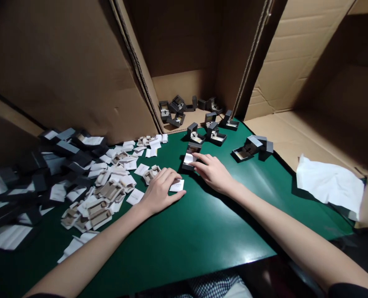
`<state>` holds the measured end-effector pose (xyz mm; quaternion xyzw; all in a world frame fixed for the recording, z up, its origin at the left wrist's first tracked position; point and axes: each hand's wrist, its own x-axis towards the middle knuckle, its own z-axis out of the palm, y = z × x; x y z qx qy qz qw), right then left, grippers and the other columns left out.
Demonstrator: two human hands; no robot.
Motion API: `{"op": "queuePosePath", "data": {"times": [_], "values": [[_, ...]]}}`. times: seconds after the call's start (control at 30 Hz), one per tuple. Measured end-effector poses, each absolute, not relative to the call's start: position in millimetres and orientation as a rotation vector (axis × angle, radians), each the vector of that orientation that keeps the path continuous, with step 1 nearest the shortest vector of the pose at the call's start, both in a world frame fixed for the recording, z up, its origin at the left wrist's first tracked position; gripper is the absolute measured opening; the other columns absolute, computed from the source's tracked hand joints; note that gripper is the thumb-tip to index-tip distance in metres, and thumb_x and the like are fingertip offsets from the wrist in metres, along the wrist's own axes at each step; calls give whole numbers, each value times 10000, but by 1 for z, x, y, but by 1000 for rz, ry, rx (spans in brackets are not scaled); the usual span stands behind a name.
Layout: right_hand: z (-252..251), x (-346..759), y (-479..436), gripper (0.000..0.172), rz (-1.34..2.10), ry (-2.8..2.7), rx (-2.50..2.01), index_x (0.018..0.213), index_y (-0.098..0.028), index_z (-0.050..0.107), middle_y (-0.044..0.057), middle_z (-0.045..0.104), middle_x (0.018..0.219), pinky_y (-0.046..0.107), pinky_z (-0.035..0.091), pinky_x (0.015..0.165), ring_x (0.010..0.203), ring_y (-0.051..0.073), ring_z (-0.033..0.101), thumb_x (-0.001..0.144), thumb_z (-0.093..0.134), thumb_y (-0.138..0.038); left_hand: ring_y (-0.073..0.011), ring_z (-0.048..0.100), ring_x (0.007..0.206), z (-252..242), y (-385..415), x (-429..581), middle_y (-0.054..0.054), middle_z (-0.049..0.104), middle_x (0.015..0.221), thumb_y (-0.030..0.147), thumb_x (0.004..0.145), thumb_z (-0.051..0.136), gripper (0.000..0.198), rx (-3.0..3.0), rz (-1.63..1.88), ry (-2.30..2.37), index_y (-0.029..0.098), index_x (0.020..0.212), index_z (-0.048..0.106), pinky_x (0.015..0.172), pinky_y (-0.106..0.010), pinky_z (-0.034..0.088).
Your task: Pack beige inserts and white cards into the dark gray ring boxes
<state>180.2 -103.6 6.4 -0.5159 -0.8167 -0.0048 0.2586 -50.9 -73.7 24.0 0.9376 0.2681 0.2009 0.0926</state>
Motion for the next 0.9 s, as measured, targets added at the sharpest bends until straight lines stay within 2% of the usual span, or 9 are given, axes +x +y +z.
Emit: {"op": "queuePosePath", "data": {"times": [0.13,0.23,0.37,0.47,0.63,0.77,0.9], "values": [[6,174,-107,293,-55,-2258,-1381,1164,-214,606,141,517,1321,442,490,826,1106,263,528,938,420,-204,-235,532,925,20,-71,-50,-80,576,996,360,861,551,249,2804,596,825,166,1012,510,797,-378,463],[3,175,-108,286,-71,-2266,-1366,1152,-212,623,153,529,1302,439,497,841,1142,269,519,919,458,-192,-229,523,1002,17,-71,-49,-87,566,1072,215,861,515,229,2781,641,775,165,1083,488,858,-373,456],[0,179,-108,275,-86,-2261,-1312,1133,-209,629,132,523,1334,433,502,880,1156,255,537,907,475,-180,-214,507,1071,17,-72,-48,-92,547,1141,52,832,422,302,2742,712,711,167,1106,477,910,-365,436],[2,181,-109,257,-153,-2248,-1278,1099,-207,640,108,537,1336,415,502,894,1119,238,572,902,480,-173,-212,508,1055,20,-71,-50,-83,558,1100,90,844,440,231,2694,862,754,177,1049,499,904,-370,437],[7,181,-111,239,-208,-2249,-1261,1075,-215,647,104,590,1273,398,510,809,992,223,620,890,502,-173,-214,505,937,23,-62,-58,-74,553,971,106,827,417,172,2595,1130,1050,177,953,509,818,-373,438],[10,181,-111,216,-205,-2182,-1218,1044,-218,642,95,643,1183,375,496,760,931,209,621,888,501,-165,-217,498,882,22,-61,-60,-71,569,924,126,822,433,146,2758,986,1007,175,902,545,769,-367,418],[14,180,-113,204,-201,-2110,-1148,1015,-223,628,82,683,1091,356,478,718,841,188,620,877,509,-132,-229,499,883,20,-65,-56,-76,599,931,274,879,481,162,2956,769,906,169,914,600,759,-377,399]]}}
